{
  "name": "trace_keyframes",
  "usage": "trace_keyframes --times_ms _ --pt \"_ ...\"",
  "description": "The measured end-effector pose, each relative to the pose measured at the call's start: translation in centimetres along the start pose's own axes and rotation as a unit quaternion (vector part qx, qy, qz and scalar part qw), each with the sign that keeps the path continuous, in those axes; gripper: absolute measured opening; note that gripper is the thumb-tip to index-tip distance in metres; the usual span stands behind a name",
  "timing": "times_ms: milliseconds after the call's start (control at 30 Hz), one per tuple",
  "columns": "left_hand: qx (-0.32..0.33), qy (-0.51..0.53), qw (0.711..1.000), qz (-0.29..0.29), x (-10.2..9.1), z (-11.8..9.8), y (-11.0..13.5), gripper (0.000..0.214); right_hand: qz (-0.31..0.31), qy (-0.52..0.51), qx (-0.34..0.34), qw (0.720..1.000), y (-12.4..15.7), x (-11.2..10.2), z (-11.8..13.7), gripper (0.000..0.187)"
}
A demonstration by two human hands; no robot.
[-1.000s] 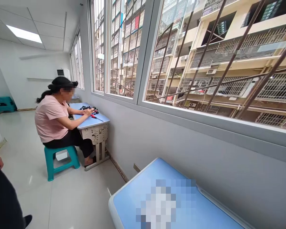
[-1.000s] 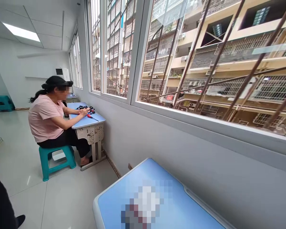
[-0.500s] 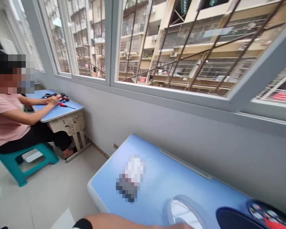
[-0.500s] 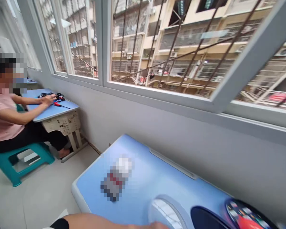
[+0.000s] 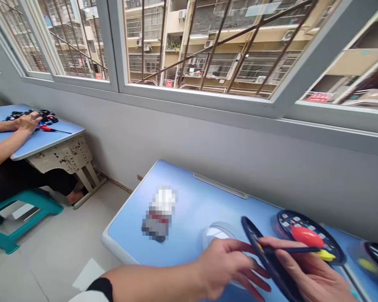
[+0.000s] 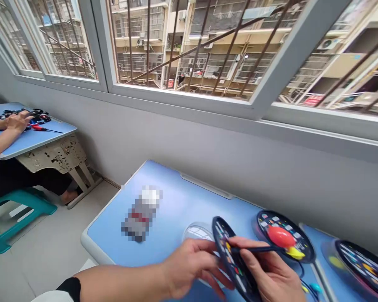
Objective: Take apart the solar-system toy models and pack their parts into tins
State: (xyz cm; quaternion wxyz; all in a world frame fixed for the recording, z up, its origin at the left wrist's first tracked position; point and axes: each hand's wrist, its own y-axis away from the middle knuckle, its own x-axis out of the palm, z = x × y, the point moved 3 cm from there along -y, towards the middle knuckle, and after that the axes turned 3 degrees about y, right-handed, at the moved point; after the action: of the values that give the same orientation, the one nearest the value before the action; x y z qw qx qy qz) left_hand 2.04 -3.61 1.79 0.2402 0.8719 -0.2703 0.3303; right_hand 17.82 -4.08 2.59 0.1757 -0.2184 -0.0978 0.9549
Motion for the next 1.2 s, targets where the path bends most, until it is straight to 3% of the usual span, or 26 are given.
trace_keyframes --times_ms 133,233,467,533,667,867,1033,1200 --pt "-0.015 0.132 0.99 0.047 0.7 -0.9 1.5 0.046 0.004 0.012 -0.027 1.0 0.6 0.4 2.1 0.024" --pt "0.024 0.091 0.994 0.047 0.8 -1.0 2.3 0.049 0.019 0.048 -0.078 0.996 1.2 0.8 3.1 0.018" --pt "0.121 -0.01 0.983 -0.139 0.5 -0.4 2.0 0.024 0.043 0.052 -0.225 0.972 2.2 1.6 5.4 0.01" --pt "0.135 -0.028 0.977 -0.163 0.6 -0.4 1.8 0.021 0.043 0.059 -0.226 0.971 2.3 1.4 5.4 0.011" --pt "0.138 -0.065 0.975 -0.16 1.2 -0.6 1.5 0.019 0.041 0.054 -0.202 0.977 2.4 1.0 4.9 0.015" --pt "0.102 -0.083 0.977 -0.165 1.7 -0.7 1.2 0.014 0.01 0.018 -0.205 0.979 2.8 0.9 4.3 0.013" --pt "0.103 -0.085 0.978 -0.157 2.1 -0.8 1.0 0.015 0.003 -0.026 -0.128 0.992 3.1 1.1 4.1 0.014" --pt "0.102 -0.077 0.981 -0.145 2.3 -1.0 1.1 0.015 -0.012 -0.034 -0.149 0.988 3.1 0.9 4.8 0.014"
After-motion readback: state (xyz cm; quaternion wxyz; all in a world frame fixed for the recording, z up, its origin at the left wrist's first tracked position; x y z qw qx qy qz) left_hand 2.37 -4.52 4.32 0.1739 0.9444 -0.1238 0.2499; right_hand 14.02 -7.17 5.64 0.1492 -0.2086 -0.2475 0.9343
